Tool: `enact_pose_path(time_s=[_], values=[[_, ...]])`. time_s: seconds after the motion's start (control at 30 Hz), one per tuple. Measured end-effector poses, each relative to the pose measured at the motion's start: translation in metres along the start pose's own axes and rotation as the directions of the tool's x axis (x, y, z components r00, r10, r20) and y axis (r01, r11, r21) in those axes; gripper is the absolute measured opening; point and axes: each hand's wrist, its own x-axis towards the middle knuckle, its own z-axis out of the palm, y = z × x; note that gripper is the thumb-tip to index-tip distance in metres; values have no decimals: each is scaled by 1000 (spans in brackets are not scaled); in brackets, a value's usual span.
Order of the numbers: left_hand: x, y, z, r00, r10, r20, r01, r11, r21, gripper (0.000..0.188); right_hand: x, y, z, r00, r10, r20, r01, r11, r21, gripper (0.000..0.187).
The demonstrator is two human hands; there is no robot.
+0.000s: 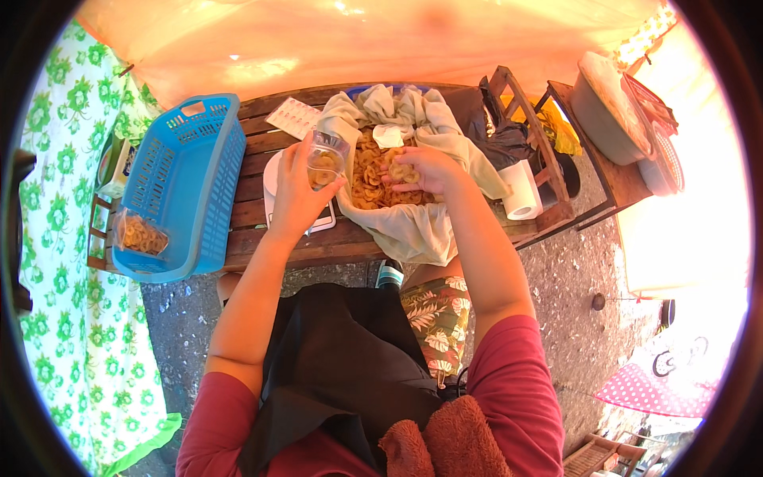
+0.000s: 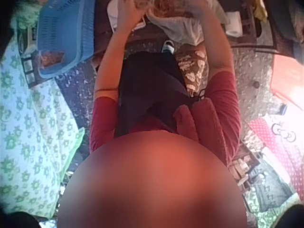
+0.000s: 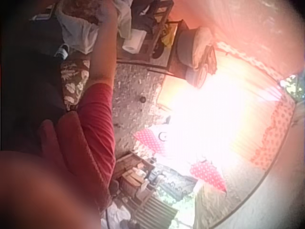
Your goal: The person scoops dried snack pieces from a cloth bag into small clear plastic bags, weighs each filled bag on a digital scale, adjusts the contents, and places the sealed bags into a blue basket. The process repeats for multiple bags.
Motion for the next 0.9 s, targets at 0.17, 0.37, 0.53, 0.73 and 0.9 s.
enact_pose_path(time_s=[0.17, 0.37, 0.53, 0.73, 0.9], values=[[-3, 1, 2, 1000, 25, 19, -25, 999, -22, 91, -6, 3, 3, 999, -36, 30, 33, 995, 95, 25], [-3, 3, 2, 998, 60, 30, -60, 998, -5, 90, -10, 3, -2, 995, -77, 63, 67, 986, 154, 24], [-3, 10, 6, 995, 65, 77, -69, 997, 41, 88, -19, -11, 9, 989, -148, 21, 146, 986, 82, 23], [12, 25, 18, 994, 72, 78, -80, 992, 97, 87, -36, -67, 48, 947, -290, 136, 296, 955, -26, 26], [25, 35, 20, 997, 61, 41, -62, 997, 37, 86, -43, -87, 87, 933, -353, 68, 335, 786, -520, 26]])
